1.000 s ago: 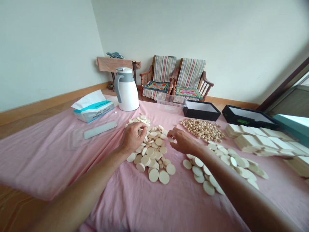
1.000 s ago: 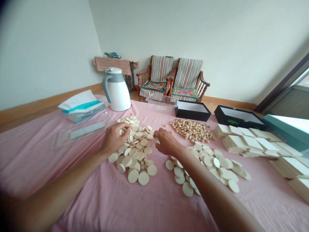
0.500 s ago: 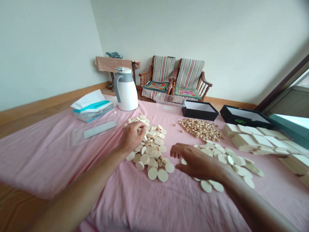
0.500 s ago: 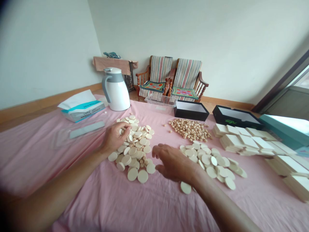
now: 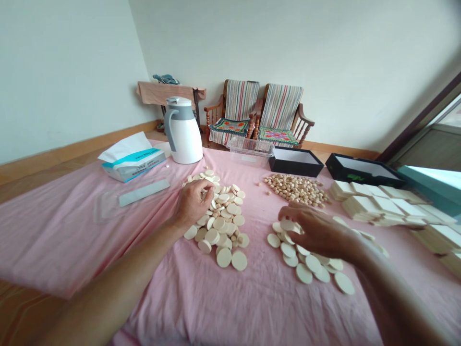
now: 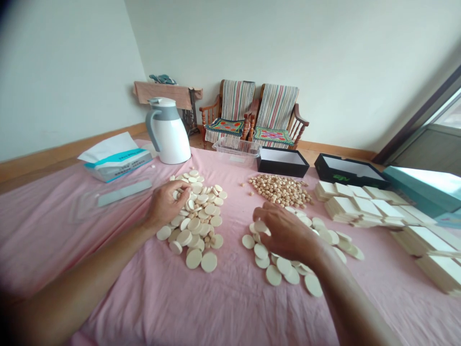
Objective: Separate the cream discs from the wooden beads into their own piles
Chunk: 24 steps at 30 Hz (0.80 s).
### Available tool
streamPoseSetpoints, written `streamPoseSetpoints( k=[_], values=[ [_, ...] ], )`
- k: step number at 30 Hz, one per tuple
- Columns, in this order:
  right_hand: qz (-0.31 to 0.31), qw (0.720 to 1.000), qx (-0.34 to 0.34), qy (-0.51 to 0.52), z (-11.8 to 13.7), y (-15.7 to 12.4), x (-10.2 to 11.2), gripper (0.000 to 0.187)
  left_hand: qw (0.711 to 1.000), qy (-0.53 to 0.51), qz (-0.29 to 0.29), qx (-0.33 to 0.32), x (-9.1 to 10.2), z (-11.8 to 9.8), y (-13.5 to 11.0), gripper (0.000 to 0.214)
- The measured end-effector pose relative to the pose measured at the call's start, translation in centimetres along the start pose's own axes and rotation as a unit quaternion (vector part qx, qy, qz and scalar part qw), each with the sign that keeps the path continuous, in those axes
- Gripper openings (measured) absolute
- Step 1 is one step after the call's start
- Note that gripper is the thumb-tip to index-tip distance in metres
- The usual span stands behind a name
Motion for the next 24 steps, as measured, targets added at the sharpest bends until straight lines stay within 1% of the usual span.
streamPoseSetpoints(
  k=[2,3,5,6,8,9,11,13,14,16,19,22,24],
  values=[
    [0.019,0.999,-0.017,-0.035,-2.2,-0.6,0.6,0.025,1.000,-0.003,0.001,-0.001,-0.1,0.0,0.0,0.011],
    [0.025,0.998,-0.019,-0.045,-2.8,-0.8,0.7,0.027,1.000,-0.005,0.001,-0.002,-0.1,0.0,0.0,0.012],
    [0.020,0.999,-0.021,-0.042,-2.8,-0.8,0.7,0.029,1.000,-0.004,-0.001,-0.002,-0.1,-0.1,0.0,0.012],
    [0.008,0.999,-0.021,-0.030,-2.3,-0.6,0.6,0.028,1.000,-0.003,-0.003,-0.002,0.0,-0.1,0.0,0.012],
    [-0.026,1.000,-0.012,0.009,-0.3,0.1,0.1,0.024,1.000,0.001,-0.004,-0.001,0.0,-0.1,0.0,0.012],
    [-0.040,0.999,0.010,0.032,1.2,0.5,-0.3,0.024,1.000,0.003,-0.005,0.000,0.0,-0.1,0.0,0.012],
    [-0.045,0.994,0.062,0.072,4.2,1.0,-1.8,0.025,1.000,0.004,-0.005,0.001,0.0,-0.1,0.0,0.012],
    [-0.062,0.991,0.090,0.083,6.3,1.2,-3.1,0.029,1.000,0.005,-0.005,0.002,0.1,-0.1,0.0,0.011],
    [-0.069,0.990,0.096,0.082,6.9,1.2,-3.7,0.031,1.000,0.005,-0.005,0.002,0.1,-0.1,0.0,0.011],
    [-0.081,0.989,0.097,0.074,7.6,1.3,-4.6,0.030,1.000,0.005,-0.004,0.002,0.1,-0.1,0.0,0.011],
    [-0.089,0.990,0.085,0.066,7.6,1.5,-5.3,0.025,1.000,0.001,-0.003,0.001,0.1,-0.2,0.0,0.011],
    [-0.103,0.991,0.073,0.032,7.6,1.9,-5.1,0.021,1.000,-0.003,-0.003,0.000,0.1,-0.2,0.0,0.011],
    [-0.111,0.989,0.091,-0.020,8.1,2.0,-4.8,0.020,1.000,-0.005,-0.003,-0.001,0.1,-0.2,0.0,0.011]
  ],
)
Point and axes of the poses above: each hand's wrist, its own y-axis towards the middle knuckle, its own x-axis out of the back of the hand, z = x × y, the point moved 7 cm from there along y, towards the middle knuckle, and after that the axes turned 5 degrees about -z, right-handed, at the moved point
